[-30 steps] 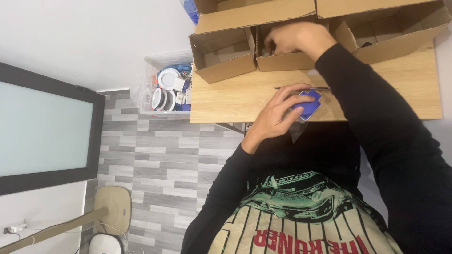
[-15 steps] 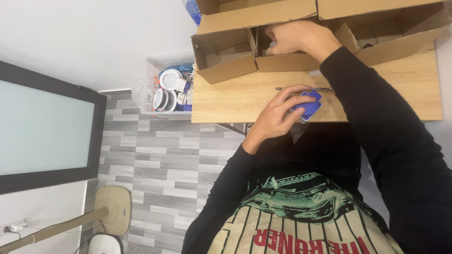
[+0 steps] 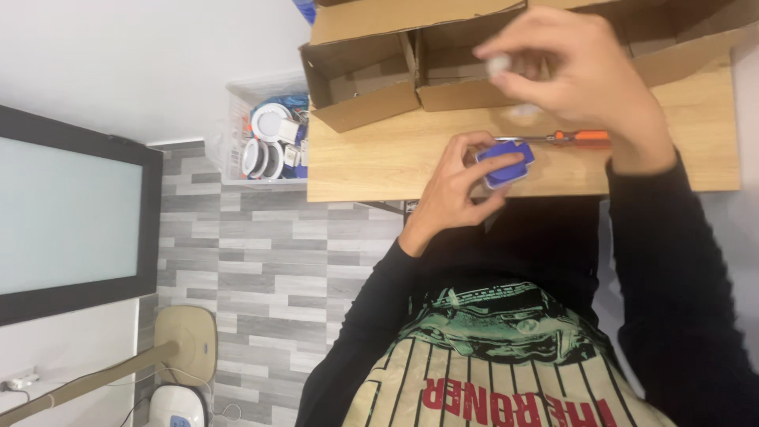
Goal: The person uses a screwdriver to tighten screws on a blue electrical box, then places it in a cardboard box. They pick up a black socket outlet, place it in the box, and then pick up another blue electrical box to begin screwing it together.
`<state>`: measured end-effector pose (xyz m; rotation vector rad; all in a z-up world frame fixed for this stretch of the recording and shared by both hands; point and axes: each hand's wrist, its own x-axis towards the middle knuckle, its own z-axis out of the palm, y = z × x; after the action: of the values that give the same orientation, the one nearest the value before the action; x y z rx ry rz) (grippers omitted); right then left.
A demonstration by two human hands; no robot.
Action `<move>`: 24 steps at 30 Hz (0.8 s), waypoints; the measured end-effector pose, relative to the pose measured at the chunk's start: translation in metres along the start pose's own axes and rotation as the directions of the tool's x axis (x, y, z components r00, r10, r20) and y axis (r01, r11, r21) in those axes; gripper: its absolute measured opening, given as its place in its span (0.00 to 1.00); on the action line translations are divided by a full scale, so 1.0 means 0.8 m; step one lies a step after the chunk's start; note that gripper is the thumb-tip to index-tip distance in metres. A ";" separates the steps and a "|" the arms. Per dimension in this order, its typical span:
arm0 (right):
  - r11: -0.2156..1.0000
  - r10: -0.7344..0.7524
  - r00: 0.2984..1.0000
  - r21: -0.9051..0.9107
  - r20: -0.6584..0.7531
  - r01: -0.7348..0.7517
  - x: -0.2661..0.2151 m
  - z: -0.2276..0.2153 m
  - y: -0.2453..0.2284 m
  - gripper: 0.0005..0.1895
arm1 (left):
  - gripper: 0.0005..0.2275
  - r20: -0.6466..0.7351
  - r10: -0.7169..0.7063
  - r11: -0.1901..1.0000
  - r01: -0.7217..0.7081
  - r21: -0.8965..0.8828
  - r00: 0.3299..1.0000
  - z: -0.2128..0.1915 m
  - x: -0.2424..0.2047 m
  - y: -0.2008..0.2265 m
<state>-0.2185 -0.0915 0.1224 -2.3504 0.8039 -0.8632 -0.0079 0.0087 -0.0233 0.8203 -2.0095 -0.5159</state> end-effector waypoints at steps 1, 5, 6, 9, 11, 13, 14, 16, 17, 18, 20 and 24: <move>0.999 -0.009 0.998 0.049 -0.064 0.012 -0.017 -0.002 -0.002 0.11 | 0.24 -0.001 0.006 1.000 -0.006 -0.012 1.000 0.000 0.001 -0.002; 0.969 0.012 0.980 0.243 -0.201 0.038 -0.087 0.013 0.013 0.11 | 0.27 -0.001 -0.015 0.998 0.015 -0.057 1.000 0.001 0.004 -0.004; 0.970 0.022 0.980 0.241 -0.200 0.028 -0.106 0.020 0.015 0.11 | 0.27 0.003 -0.016 0.998 0.016 -0.066 1.000 0.001 0.008 0.000; 0.907 0.191 0.957 0.411 -0.217 -0.088 -0.150 0.043 0.020 0.15 | 0.27 0.033 -0.082 0.997 0.082 -0.009 0.996 -0.003 0.013 0.009; 0.896 0.209 0.938 0.439 -0.277 -0.070 -0.171 0.057 0.025 0.15 | 0.24 0.023 -0.093 0.996 0.092 0.018 0.995 -0.003 0.016 0.009; 0.909 0.262 0.923 0.393 -0.283 -0.137 -0.183 0.070 0.024 0.15 | 0.22 0.031 -0.126 0.991 0.127 -0.037 0.992 -0.007 0.018 0.014; 0.917 0.308 0.905 0.345 -0.292 -0.200 -0.189 0.076 0.023 0.16 | 0.20 0.037 -0.157 0.983 0.160 -0.088 0.987 -0.009 0.019 0.016; 0.936 0.302 0.906 0.273 -0.295 -0.223 -0.191 0.080 0.016 0.14 | 0.20 0.033 -0.159 0.979 0.162 -0.127 0.987 -0.009 0.018 0.014; 0.951 0.290 0.910 0.196 -0.297 -0.239 -0.191 0.081 0.013 0.13 | 0.20 0.023 -0.160 0.974 0.161 -0.162 0.987 -0.009 0.018 0.013; 0.951 0.292 0.909 0.195 -0.299 -0.241 -0.189 0.082 0.011 0.13 | 0.20 0.025 -0.158 0.973 0.160 -0.164 0.987 -0.008 0.018 0.011; 0.958 0.274 0.913 0.174 -0.302 -0.230 -0.187 0.084 0.004 0.11 | 0.20 -0.010 -0.126 0.972 0.121 -0.202 0.992 -0.007 0.015 0.007; 0.955 0.292 0.905 0.153 -0.309 -0.256 -0.188 0.093 0.011 0.10 | 0.20 -0.022 -0.115 0.971 0.108 -0.212 0.993 -0.006 0.013 0.007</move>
<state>-0.2635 0.0219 0.0067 -1.9598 1.1592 -1.1576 -0.0102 0.0045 -0.0115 0.8080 -1.8470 -0.7607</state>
